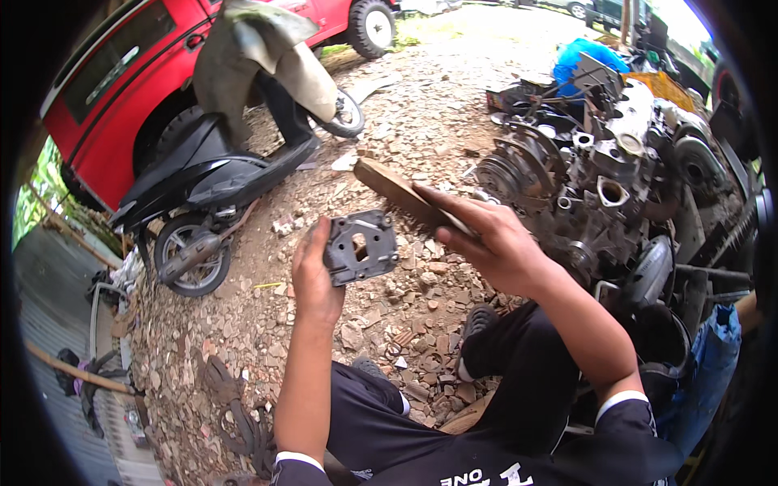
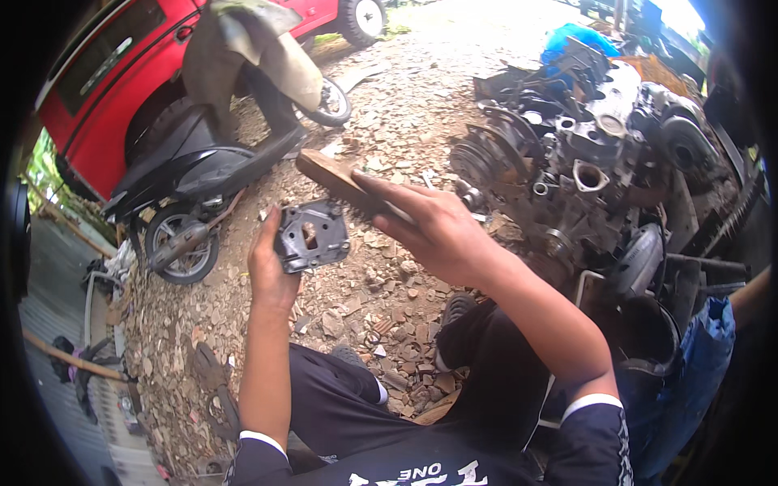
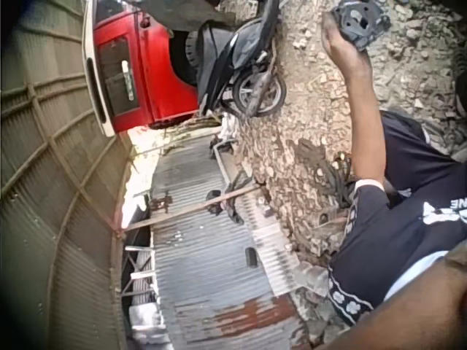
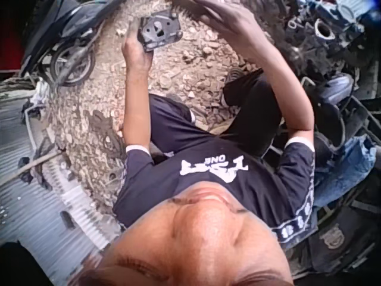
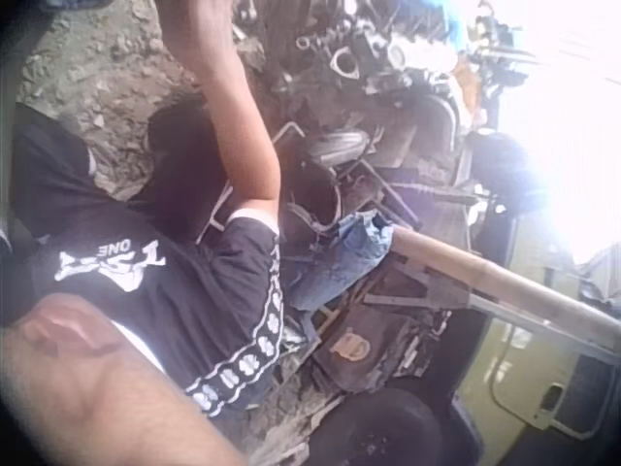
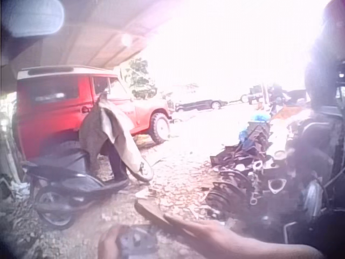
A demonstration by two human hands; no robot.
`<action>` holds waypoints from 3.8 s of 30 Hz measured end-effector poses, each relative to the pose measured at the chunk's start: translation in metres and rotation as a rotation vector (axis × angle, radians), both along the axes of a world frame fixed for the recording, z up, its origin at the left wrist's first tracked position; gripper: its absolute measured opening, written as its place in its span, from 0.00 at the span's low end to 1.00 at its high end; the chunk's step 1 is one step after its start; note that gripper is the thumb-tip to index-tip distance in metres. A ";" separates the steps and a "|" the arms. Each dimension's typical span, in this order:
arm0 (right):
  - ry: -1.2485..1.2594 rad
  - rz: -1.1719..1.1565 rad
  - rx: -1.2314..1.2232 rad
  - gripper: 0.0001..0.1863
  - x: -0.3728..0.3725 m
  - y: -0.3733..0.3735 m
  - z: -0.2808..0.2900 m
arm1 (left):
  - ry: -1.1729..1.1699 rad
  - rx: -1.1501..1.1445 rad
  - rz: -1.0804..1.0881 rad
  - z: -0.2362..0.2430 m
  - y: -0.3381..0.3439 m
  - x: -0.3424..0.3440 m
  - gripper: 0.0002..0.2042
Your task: The person is working on a disassembled engine, using a wrench to tighten bolts on a starter motor. They then remove a metal plate and use a sanding block to clean its surface.
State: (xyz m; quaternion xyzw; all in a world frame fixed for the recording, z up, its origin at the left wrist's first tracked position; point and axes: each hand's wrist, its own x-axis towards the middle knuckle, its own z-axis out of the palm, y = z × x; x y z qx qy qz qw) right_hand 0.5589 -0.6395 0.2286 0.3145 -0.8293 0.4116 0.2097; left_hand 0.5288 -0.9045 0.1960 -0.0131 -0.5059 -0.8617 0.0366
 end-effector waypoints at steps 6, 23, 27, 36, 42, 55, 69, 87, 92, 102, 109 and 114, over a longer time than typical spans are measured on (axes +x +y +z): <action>-0.045 -0.141 0.032 0.28 -0.004 -0.006 -0.049 | -0.134 0.055 -0.050 -0.047 0.020 -0.010 0.15; -0.124 -0.251 0.154 0.29 -0.034 -0.009 -0.090 | -0.069 -0.033 0.067 -0.065 0.038 -0.047 0.15; -0.064 -0.254 0.159 0.30 -0.036 -0.019 -0.093 | -0.020 -0.226 0.021 -0.076 0.039 -0.041 0.17; -0.127 -0.206 0.125 0.31 -0.023 -0.027 -0.088 | -0.108 0.077 0.102 -0.064 0.020 -0.044 0.13; -0.103 -0.224 0.092 0.32 -0.035 -0.036 -0.084 | -0.033 -0.369 0.090 -0.098 0.055 -0.020 0.20; -0.352 -0.282 -0.244 0.30 -0.035 -0.030 -0.082 | -0.138 0.304 0.123 -0.073 0.027 -0.041 0.20; -0.298 -0.252 -0.283 0.29 -0.029 -0.029 -0.090 | -0.218 0.382 -0.347 -0.078 0.040 -0.022 0.21; -0.048 -0.183 -0.011 0.29 -0.016 -0.045 -0.092 | -0.082 0.223 0.021 -0.053 0.021 -0.029 0.15; 0.033 -0.259 -0.052 0.29 -0.030 -0.054 -0.079 | -0.127 0.123 0.076 -0.067 0.043 -0.014 0.14; -0.056 -0.156 -0.007 0.30 -0.014 -0.054 -0.087 | -0.097 0.316 0.039 -0.054 0.002 -0.040 0.19; 0.008 -0.220 -0.049 0.29 -0.013 -0.045 -0.077 | -0.062 0.236 0.047 -0.052 0.019 -0.034 0.18; -0.027 -0.238 -0.072 0.30 -0.027 -0.050 -0.070 | -0.049 0.204 0.072 -0.067 0.048 -0.016 0.14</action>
